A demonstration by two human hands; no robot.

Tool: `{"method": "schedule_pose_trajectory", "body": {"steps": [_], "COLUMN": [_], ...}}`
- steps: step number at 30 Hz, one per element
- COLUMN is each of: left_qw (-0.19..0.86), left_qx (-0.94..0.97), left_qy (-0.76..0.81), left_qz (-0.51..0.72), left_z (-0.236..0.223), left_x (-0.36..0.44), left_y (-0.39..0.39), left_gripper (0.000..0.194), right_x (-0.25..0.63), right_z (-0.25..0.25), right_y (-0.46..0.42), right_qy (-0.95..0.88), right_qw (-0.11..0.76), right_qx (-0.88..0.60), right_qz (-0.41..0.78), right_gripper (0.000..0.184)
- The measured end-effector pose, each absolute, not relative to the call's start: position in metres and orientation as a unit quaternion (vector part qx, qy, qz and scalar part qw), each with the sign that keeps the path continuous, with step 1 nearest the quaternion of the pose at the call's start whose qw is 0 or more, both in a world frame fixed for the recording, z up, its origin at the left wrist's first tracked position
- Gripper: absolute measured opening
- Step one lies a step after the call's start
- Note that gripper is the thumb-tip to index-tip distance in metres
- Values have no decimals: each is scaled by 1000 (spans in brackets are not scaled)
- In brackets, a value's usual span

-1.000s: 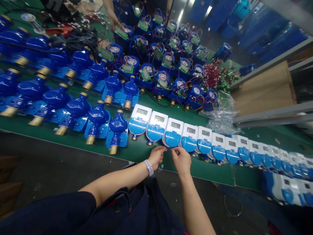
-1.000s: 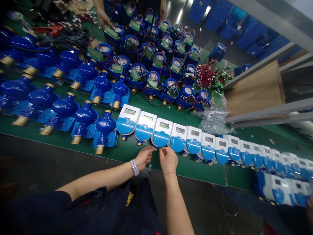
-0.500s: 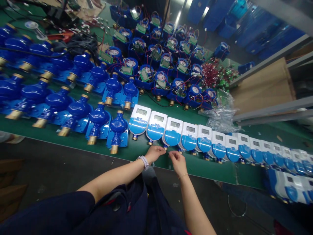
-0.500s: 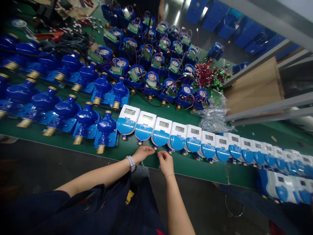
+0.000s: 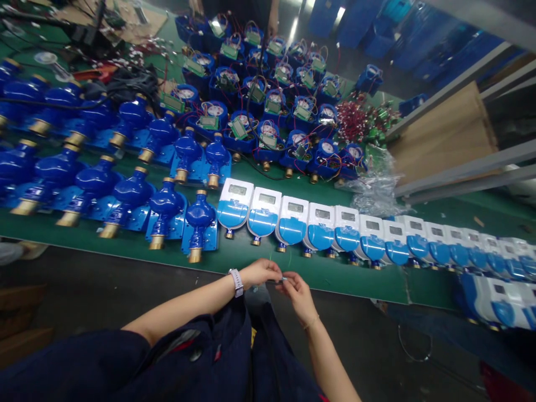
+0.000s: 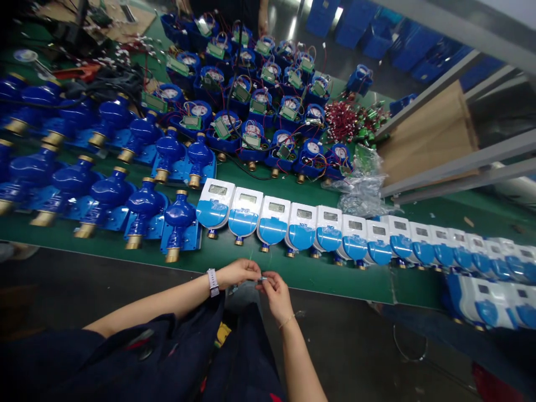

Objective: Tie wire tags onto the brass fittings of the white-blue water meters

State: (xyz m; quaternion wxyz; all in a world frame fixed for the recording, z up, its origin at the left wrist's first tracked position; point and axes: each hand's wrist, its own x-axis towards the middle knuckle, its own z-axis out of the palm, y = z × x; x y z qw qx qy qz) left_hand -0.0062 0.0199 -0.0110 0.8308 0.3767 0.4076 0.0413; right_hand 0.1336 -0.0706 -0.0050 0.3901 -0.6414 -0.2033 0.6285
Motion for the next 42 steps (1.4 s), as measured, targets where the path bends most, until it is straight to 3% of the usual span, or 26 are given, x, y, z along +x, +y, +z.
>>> {"method": "schedule_pose_trajectory", "body": {"steps": [4,10,36,42], "left_qw": [834,789,756,631], "left_qx": [358,416,514,619], "left_qy": [410,418,382,430], "left_qz": [96,172,136,181], "left_z": [-7,-15,-19,-4], "left_x": [-1,-1,-4,-3], "left_y": [21,18,19,19], "left_gripper": [17,22,24,24], "right_x": [127,125,126,126], "right_z": [-4,-4,-1,-1], "right_y": [-71,-71,-66,-64], "right_qy": [-188,-210,-239,-250], "right_qw": [428,449,428,437], "right_qx": [-625,-627,-631,-657], "right_qz": [625,600,601,562], "right_gripper": [29,28,29,26]}}
